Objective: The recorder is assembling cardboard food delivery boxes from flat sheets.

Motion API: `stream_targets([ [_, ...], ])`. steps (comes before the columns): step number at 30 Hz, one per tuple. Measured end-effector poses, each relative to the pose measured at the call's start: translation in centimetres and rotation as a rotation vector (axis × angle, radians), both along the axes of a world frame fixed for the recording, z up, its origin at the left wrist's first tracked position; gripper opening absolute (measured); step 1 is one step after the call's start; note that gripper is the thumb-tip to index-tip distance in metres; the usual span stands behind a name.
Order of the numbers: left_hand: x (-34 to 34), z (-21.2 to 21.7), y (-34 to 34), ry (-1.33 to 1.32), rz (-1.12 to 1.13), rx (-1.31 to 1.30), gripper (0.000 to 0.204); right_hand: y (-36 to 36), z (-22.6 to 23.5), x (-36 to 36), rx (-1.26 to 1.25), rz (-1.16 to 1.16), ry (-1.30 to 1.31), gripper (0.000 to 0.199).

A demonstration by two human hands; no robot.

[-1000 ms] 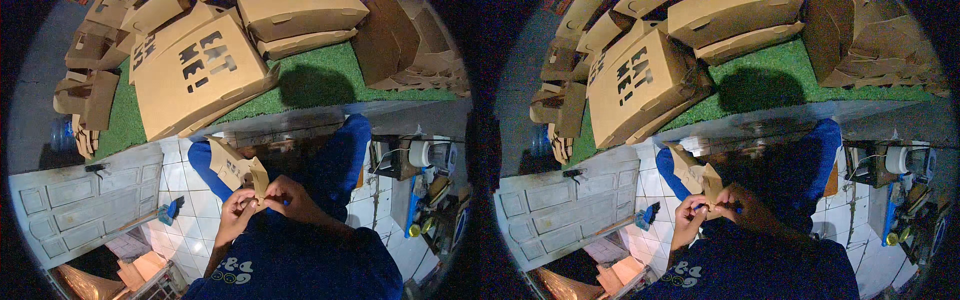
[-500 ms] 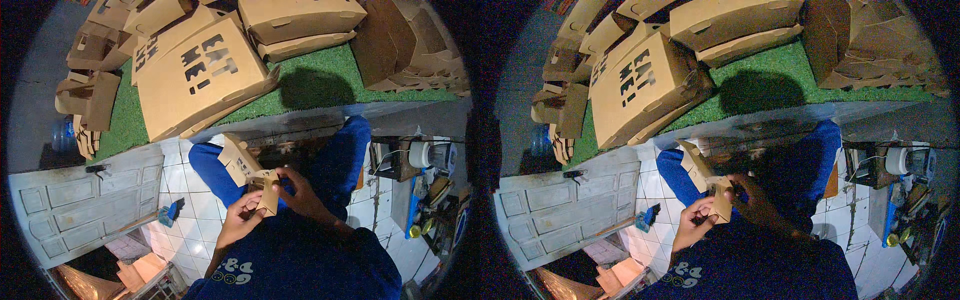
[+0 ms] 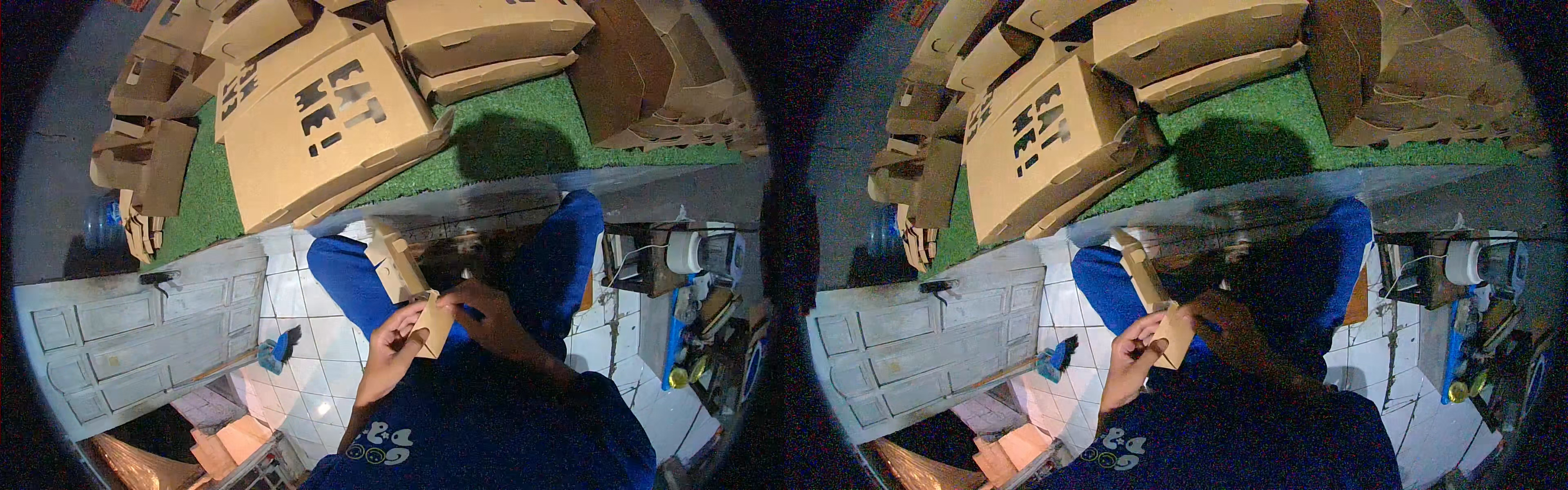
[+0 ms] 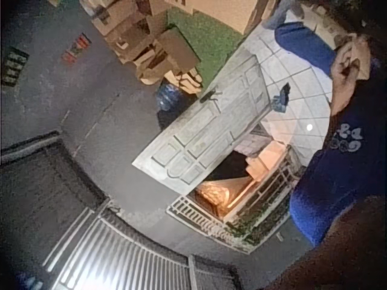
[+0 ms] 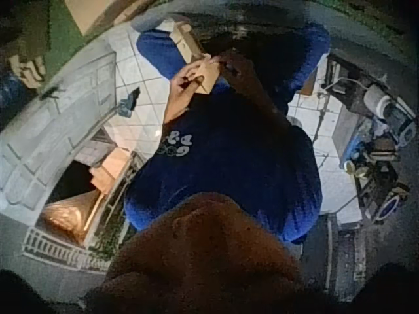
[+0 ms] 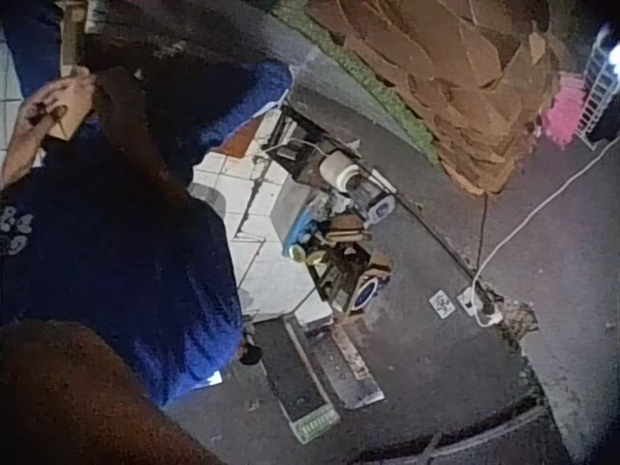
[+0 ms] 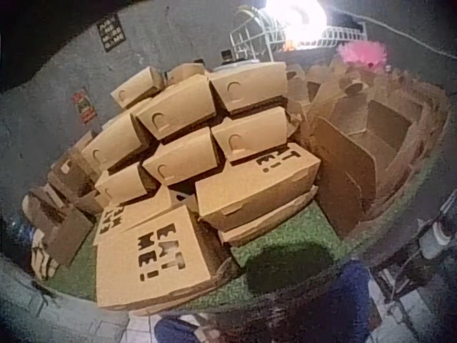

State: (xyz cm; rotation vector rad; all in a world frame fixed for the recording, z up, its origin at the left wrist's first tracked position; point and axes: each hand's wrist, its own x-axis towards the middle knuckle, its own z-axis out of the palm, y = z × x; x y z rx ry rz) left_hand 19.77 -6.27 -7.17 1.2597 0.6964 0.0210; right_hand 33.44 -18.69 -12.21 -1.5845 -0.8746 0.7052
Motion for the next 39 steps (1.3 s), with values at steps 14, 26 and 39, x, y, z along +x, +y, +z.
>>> stream_targets([
  [14,-0.4,-0.1,-0.2,-0.012,-0.013,0.074,0.044,0.7,0.5,0.0,0.003,0.052,0.17,0.016],
  [26,-0.1,0.4,-0.3,-0.04,0.094,0.005,0.048,-0.2,1.1,-1.6,0.108,0.151,-0.141,0.064],
  [39,-2.2,0.9,0.8,0.08,0.234,0.287,0.023,0.0,1.3,-1.7,0.017,0.182,-0.118,0.065],
])
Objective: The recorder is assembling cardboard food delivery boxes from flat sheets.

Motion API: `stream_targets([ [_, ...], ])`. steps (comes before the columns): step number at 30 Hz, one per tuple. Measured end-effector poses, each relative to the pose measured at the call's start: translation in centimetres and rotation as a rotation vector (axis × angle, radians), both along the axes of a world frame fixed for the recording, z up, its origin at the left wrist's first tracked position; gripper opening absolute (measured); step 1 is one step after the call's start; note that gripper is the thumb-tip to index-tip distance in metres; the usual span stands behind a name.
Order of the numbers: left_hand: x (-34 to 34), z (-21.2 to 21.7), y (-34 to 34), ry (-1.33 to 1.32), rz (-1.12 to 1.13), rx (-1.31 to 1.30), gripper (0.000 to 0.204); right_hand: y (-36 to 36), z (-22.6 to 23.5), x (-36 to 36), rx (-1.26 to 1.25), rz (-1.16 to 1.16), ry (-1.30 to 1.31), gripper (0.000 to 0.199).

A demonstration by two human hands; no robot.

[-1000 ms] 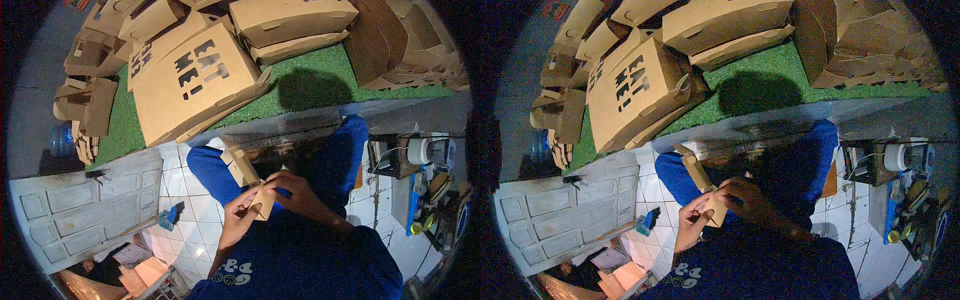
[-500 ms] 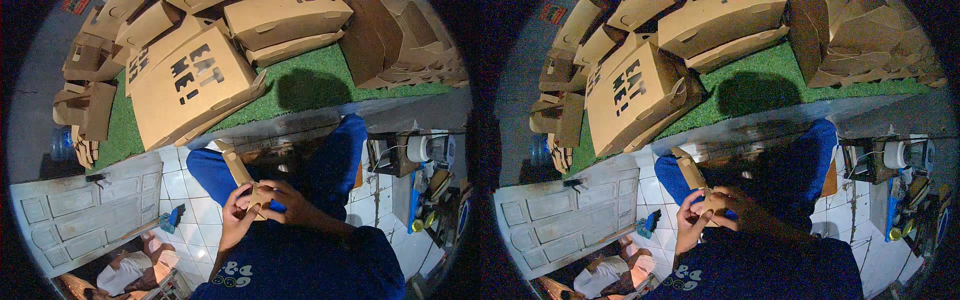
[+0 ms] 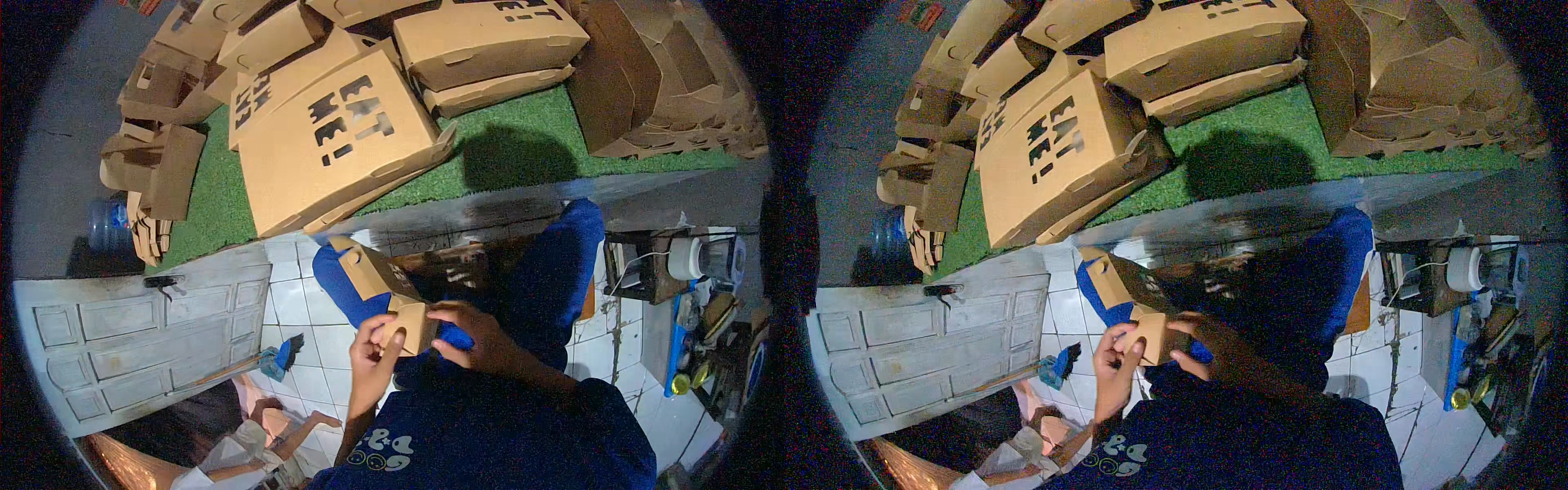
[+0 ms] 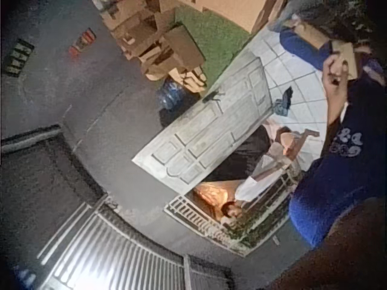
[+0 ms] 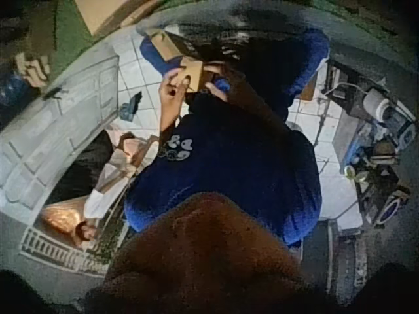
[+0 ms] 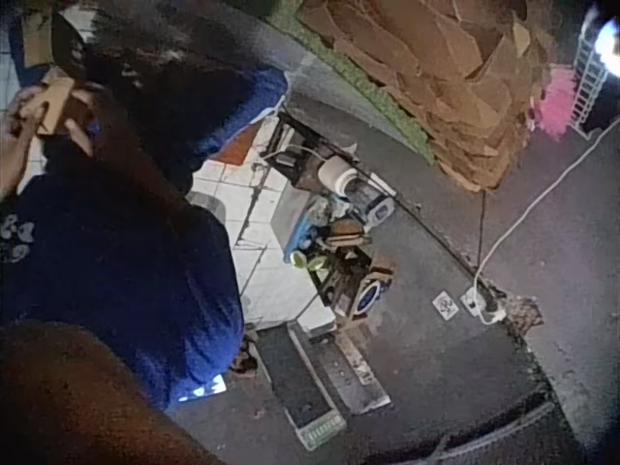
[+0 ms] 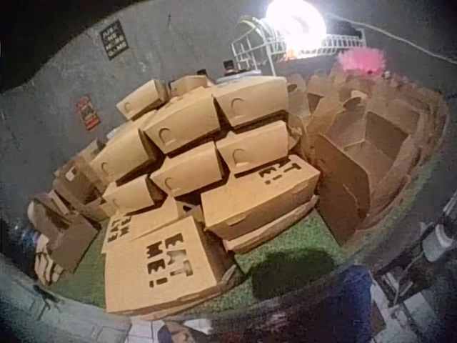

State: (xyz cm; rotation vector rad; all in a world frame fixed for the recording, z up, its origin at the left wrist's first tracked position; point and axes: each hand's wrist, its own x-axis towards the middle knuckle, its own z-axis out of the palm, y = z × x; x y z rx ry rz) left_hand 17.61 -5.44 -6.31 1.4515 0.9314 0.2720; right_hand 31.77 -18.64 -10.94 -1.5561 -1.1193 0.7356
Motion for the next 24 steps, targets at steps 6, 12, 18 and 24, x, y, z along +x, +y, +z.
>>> stream_targets([
  [6,1.2,0.2,-1.3,-0.124,0.053,-0.146,0.034,0.3,0.5,0.1,0.005,-0.022,-0.031,0.088],
  [12,1.0,0.7,-1.0,-0.089,-0.123,-0.197,0.032,0.9,0.7,0.5,0.046,0.046,-0.145,0.089],
  [18,0.3,-1.2,0.5,-0.256,0.143,0.004,0.02,-0.6,1.9,1.7,-0.033,-0.057,0.061,0.088],
  [24,-2.2,-3.7,2.9,-0.135,0.45,0.01,0.019,-0.7,1.1,1.9,0.255,-0.049,0.679,0.092],
])
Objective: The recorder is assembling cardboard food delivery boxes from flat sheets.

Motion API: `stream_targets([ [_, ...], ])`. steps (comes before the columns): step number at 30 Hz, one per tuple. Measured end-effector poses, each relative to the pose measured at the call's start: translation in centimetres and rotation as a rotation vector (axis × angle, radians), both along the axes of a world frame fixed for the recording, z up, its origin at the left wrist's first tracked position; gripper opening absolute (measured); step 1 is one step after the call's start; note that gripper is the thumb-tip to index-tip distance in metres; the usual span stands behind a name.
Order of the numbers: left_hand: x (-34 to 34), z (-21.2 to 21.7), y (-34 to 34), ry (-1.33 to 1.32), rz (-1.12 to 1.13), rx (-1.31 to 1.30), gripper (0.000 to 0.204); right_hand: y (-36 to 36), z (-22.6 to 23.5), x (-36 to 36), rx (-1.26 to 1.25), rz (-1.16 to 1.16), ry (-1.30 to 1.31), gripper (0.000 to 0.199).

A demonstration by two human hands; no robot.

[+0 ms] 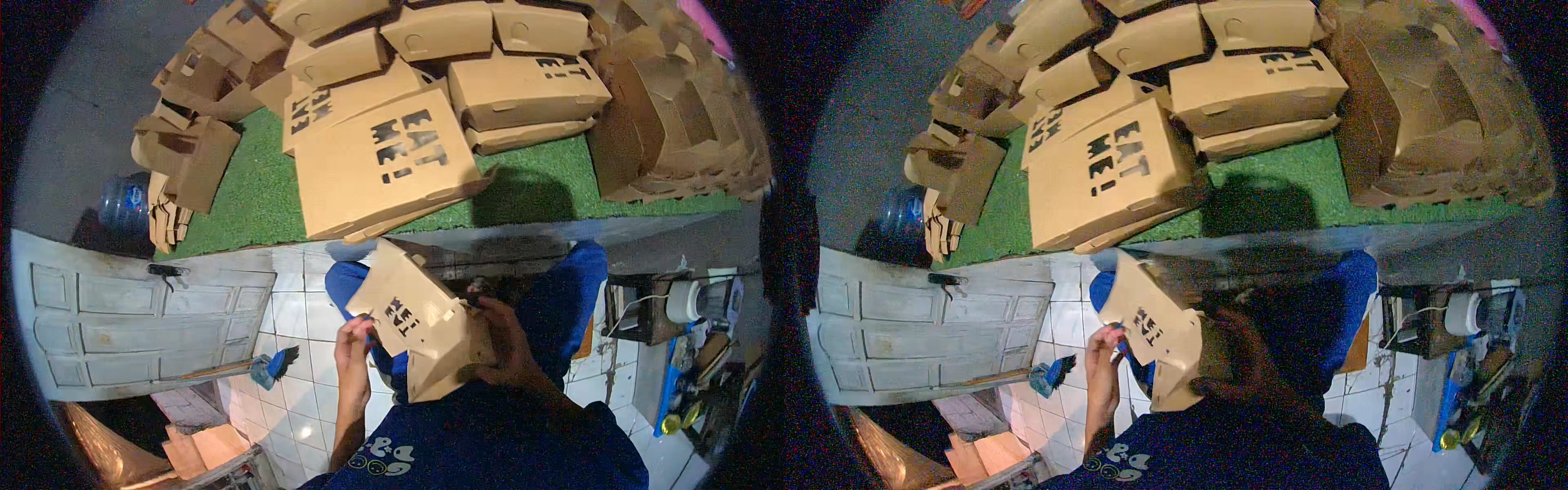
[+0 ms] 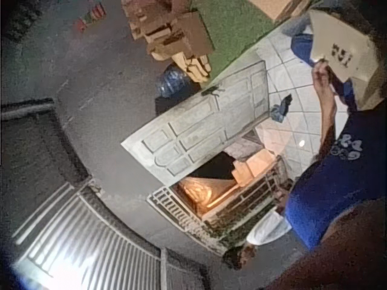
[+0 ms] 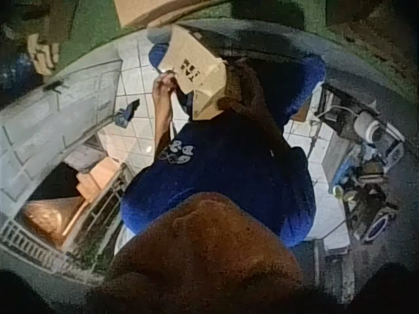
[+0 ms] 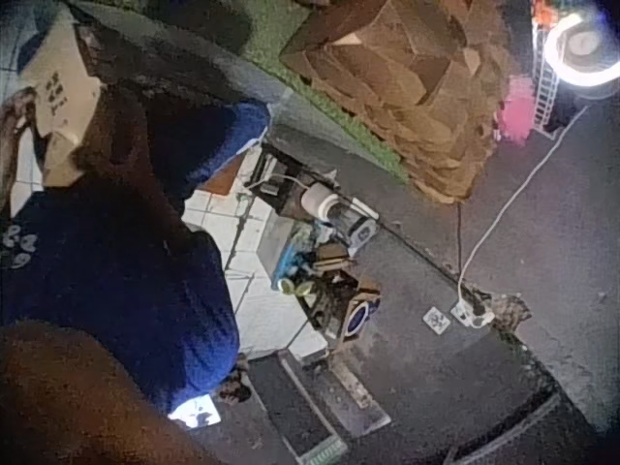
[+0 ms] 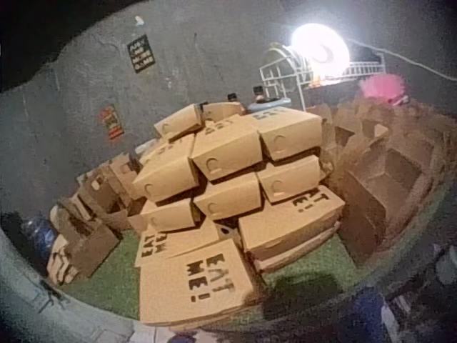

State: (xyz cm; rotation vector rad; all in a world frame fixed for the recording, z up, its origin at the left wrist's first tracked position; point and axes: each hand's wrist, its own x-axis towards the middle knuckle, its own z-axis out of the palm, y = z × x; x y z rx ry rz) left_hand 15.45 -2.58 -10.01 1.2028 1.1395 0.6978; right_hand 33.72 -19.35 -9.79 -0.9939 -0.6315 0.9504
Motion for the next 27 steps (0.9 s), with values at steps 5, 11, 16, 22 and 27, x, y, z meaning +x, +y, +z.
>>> stream_targets([
  [5,-2.0,-1.4,0.1,-0.157,0.044,-0.192,0.019,-1.1,-1.0,-0.2,-0.045,-0.009,0.026,0.092],
  [11,-2.5,-0.3,-2.0,-0.201,-0.22,-0.277,0.032,-2.1,-2.1,0.0,-0.059,0.033,-0.179,0.094],
  [16,-0.6,0.1,-1.9,-0.216,-0.257,-0.247,0.023,-3.8,-1.8,-1.0,-0.23,0.148,-0.17,0.081],
  [22,1.0,1.5,-1.8,0.046,-0.353,-0.041,0.016,-5.1,-3.4,1.4,-0.35,0.125,-0.319,0.051],
  [27,1.9,2.1,-2.4,0.045,-0.493,-0.017,0.014,-3.7,-5.7,2.8,-0.477,0.037,-0.786,0.028],
])
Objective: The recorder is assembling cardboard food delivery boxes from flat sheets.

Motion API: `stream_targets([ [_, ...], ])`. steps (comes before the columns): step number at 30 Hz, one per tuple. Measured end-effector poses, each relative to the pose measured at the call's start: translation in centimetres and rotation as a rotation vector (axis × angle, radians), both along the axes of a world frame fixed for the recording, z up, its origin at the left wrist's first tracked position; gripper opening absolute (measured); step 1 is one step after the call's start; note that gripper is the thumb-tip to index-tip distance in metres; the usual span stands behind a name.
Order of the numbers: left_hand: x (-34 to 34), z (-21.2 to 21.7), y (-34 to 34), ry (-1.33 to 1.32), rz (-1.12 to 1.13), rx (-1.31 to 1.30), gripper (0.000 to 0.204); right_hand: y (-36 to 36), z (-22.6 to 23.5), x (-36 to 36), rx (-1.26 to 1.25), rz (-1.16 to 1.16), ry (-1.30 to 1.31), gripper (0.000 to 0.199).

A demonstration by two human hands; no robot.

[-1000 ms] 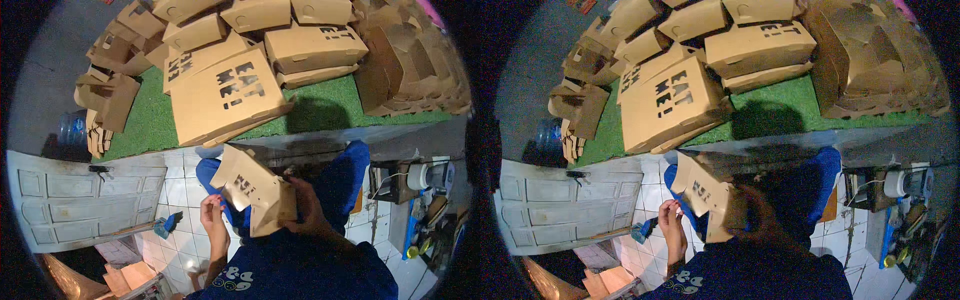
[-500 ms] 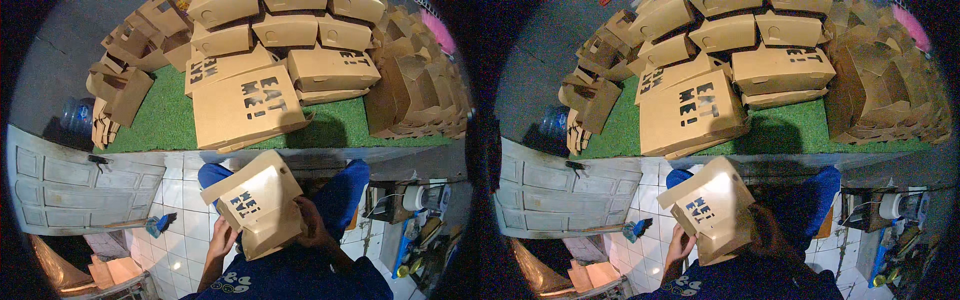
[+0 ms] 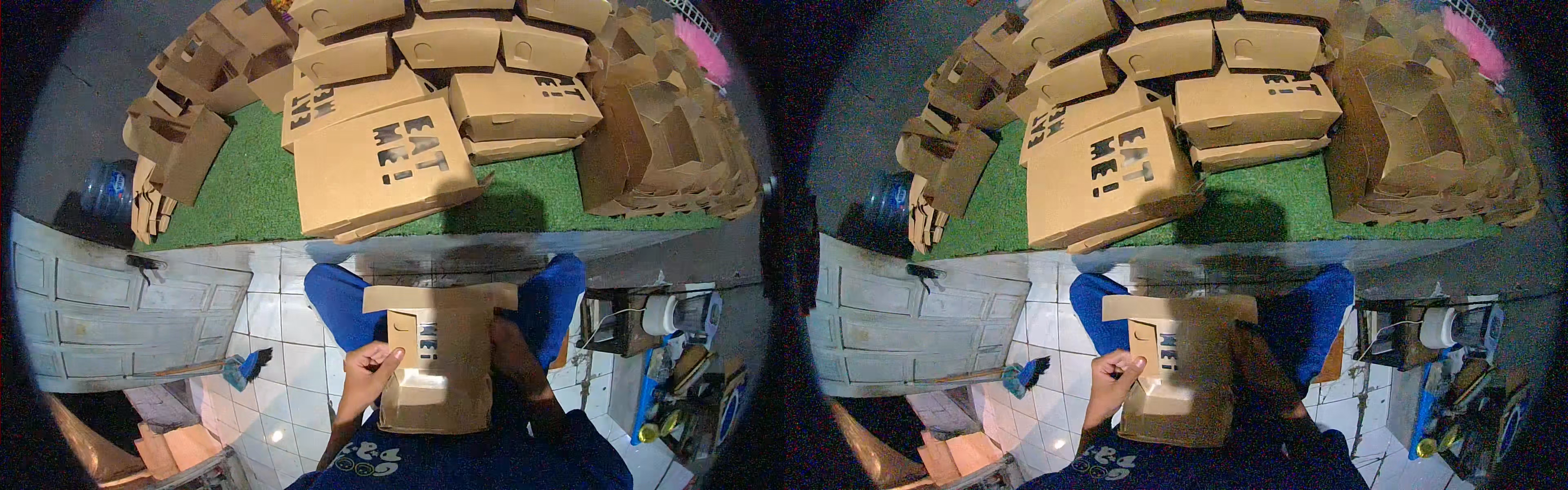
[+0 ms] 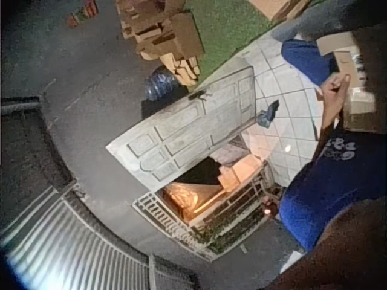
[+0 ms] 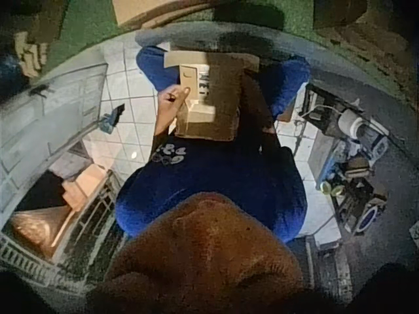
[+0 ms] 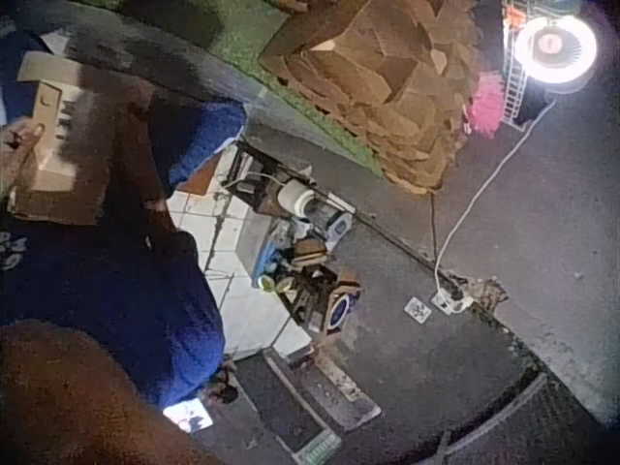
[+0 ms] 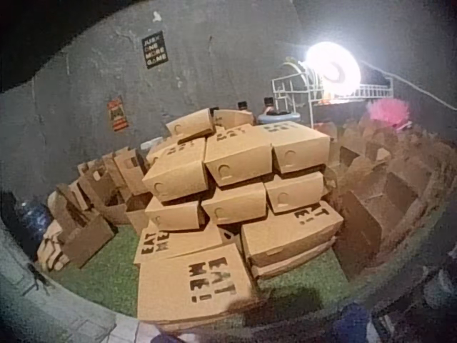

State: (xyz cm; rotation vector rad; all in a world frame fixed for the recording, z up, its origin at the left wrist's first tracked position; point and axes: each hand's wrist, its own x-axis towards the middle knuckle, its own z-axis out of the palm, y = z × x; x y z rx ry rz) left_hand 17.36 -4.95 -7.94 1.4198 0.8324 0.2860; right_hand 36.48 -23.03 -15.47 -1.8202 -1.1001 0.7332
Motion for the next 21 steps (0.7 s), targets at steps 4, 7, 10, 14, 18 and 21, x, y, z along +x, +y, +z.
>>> stream_targets([
  [4,-0.3,0.0,0.2,-0.08,0.041,-0.057,0.011,0.8,0.4,0.1,-0.105,-0.242,0.372,0.017],
  [7,-0.5,-0.5,0.7,-0.115,0.114,-0.095,0.009,1.2,1.5,-0.3,-0.042,-0.176,0.185,0.022],
  [10,-0.5,-0.9,1.0,-0.042,0.124,0.006,0.01,1.4,2.4,-0.5,0.108,-0.139,0.185,0.024],
  [14,-0.5,-0.6,1.5,-0.062,0.037,-0.03,0.013,0.8,2.4,0.2,-0.159,-0.084,0.245,0.026],
  [18,0.1,0.1,2.2,-0.302,0.038,-0.147,0.039,0.8,1.7,0.8,-0.277,0.108,0.293,0.032],
  [21,0.5,0.3,3.2,-0.116,-0.026,-0.002,0.043,1.7,1.7,0.0,0.067,-0.004,0.375,0.041],
])
